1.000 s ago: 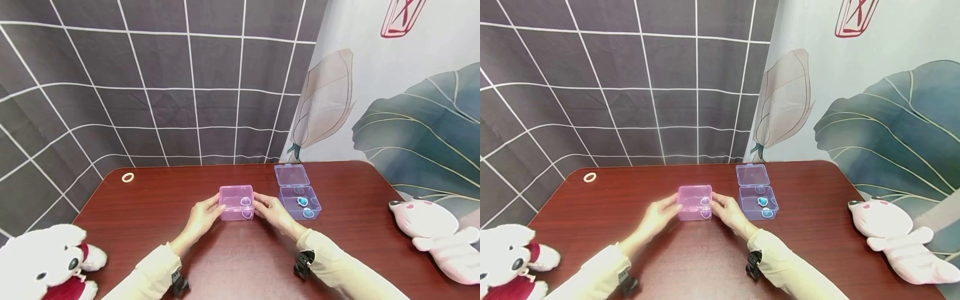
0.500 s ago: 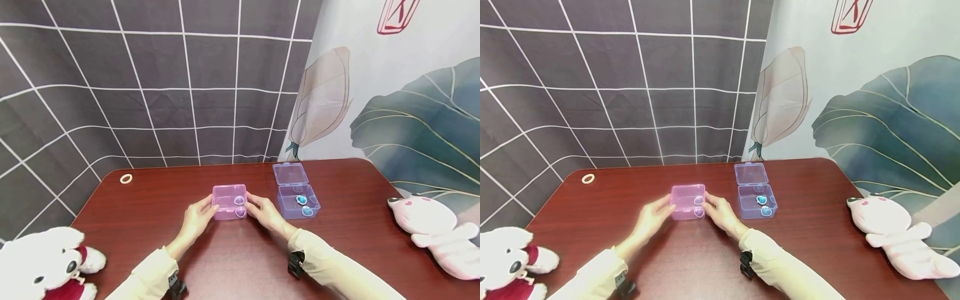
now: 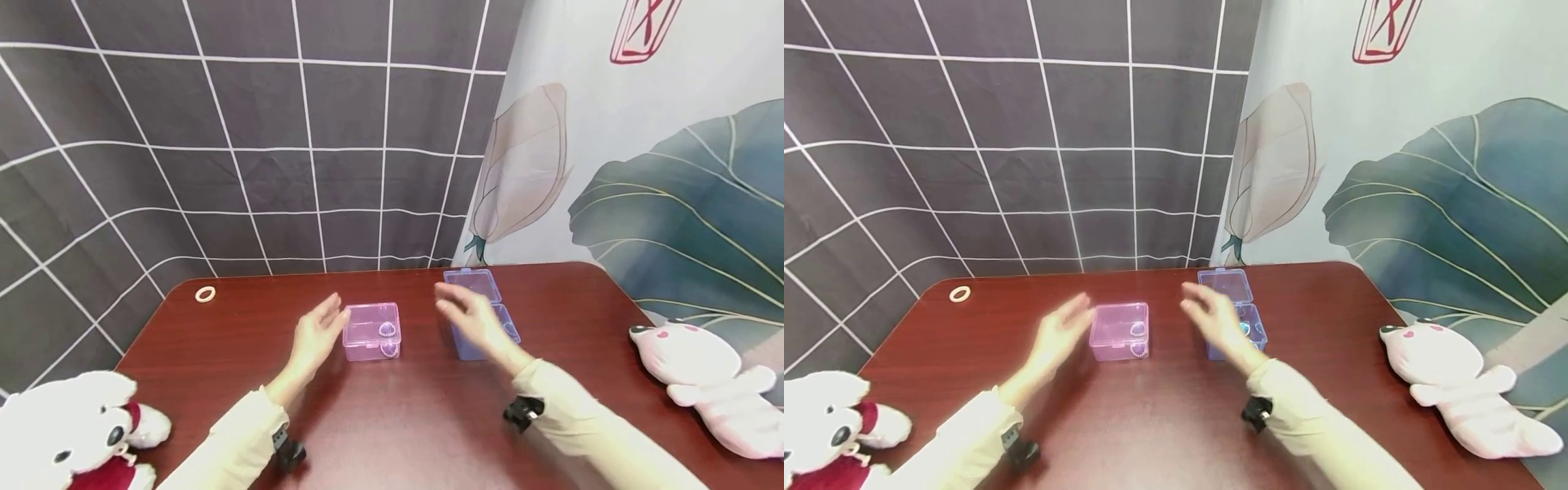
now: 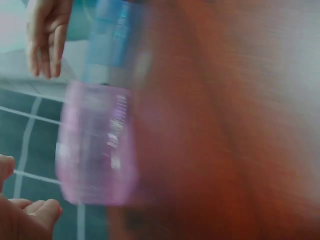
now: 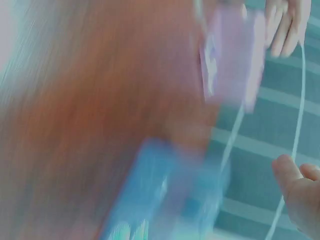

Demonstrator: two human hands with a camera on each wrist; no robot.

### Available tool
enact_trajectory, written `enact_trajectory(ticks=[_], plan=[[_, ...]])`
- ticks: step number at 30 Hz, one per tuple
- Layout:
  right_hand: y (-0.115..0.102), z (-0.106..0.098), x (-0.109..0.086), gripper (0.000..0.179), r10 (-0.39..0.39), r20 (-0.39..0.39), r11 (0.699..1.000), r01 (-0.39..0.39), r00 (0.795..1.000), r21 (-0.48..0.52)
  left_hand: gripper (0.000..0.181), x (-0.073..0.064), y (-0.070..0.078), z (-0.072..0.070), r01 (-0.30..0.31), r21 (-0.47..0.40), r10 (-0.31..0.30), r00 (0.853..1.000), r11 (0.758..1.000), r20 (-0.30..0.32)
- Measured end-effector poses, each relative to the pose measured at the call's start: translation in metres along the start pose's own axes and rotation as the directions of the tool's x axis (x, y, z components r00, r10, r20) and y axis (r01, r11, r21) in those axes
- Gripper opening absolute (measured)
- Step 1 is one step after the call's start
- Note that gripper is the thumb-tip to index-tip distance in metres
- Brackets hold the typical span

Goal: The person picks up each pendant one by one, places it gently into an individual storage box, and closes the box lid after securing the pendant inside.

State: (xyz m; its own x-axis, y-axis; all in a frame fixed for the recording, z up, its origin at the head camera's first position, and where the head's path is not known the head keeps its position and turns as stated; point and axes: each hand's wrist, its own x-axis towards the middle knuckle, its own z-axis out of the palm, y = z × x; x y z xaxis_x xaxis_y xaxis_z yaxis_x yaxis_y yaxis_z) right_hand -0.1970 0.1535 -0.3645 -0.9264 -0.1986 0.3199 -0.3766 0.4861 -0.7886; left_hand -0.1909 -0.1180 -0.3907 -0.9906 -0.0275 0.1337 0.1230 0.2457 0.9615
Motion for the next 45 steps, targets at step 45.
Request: enact_trajectory(ticks=[45], plan=[[0.094, -0.074, -0.043, 0.065, 0.167, 0.255, 0.948, -0.226, 0.952, 0.224, 0.017, 0.042, 0.044, 0.161, 0.059, -0.112, -0.058, 0.998, 0.992, 0.009]])
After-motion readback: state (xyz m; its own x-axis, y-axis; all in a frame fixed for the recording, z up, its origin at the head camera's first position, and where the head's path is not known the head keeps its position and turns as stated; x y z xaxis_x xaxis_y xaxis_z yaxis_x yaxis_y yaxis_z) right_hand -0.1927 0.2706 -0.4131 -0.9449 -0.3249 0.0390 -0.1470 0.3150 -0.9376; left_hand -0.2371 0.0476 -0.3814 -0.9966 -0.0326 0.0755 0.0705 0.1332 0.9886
